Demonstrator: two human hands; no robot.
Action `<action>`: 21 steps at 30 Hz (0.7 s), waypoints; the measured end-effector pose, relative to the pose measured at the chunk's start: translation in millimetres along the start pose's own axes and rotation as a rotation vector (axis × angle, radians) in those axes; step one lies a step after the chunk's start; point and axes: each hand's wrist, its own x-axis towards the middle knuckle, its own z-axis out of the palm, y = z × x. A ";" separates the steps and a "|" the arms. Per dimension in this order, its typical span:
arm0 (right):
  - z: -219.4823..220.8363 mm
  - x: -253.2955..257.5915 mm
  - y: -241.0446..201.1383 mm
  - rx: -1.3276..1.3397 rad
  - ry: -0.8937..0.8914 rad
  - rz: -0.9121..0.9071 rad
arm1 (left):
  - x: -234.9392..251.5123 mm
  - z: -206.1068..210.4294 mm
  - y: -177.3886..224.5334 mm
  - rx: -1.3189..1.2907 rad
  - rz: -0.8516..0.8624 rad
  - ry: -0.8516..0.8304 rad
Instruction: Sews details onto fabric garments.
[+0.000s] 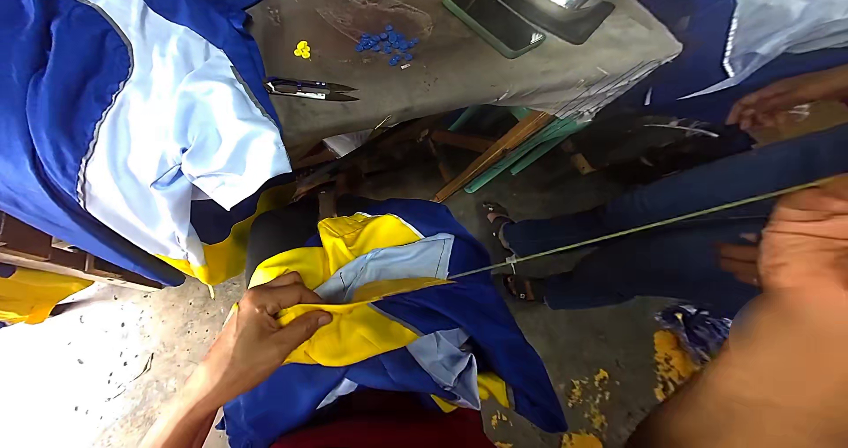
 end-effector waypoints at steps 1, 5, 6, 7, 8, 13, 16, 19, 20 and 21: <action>23.6 -1.1 0.4 -0.117 0.019 0.024 | 2.6 1.7 2.4 0.040 -0.008 -0.001; 151.9 -21.0 29.4 -0.288 -0.248 0.134 | 7.3 -2.0 2.6 0.055 -0.073 -0.013; 176.1 -27.4 42.6 -0.271 -0.359 0.153 | 6.4 -3.3 2.7 0.041 -0.082 -0.019; 197.7 -33.3 56.8 -0.256 -0.475 0.154 | 5.5 -4.5 2.8 0.030 -0.085 -0.021; 216.8 -38.4 71.4 -0.266 -0.602 0.127 | 4.7 -5.6 3.1 0.027 -0.080 -0.020; 274.2 -54.8 123.3 -0.591 -1.247 -0.036 | -1.1 -9.9 10.4 0.325 0.067 0.128; 280.3 -55.3 132.7 -0.664 -1.405 0.041 | -16.2 -9.7 24.9 0.331 0.138 0.188; 275.8 -63.0 135.4 -0.621 -1.336 0.015 | -37.1 2.7 42.7 -0.107 0.052 -0.011; 275.0 -64.3 134.6 -0.598 -1.292 0.002 | -39.9 7.8 46.9 -0.230 -0.022 -0.087; 274.7 -64.9 132.9 -0.575 -1.251 -0.011 | -40.3 13.8 47.7 -0.316 -0.101 -0.130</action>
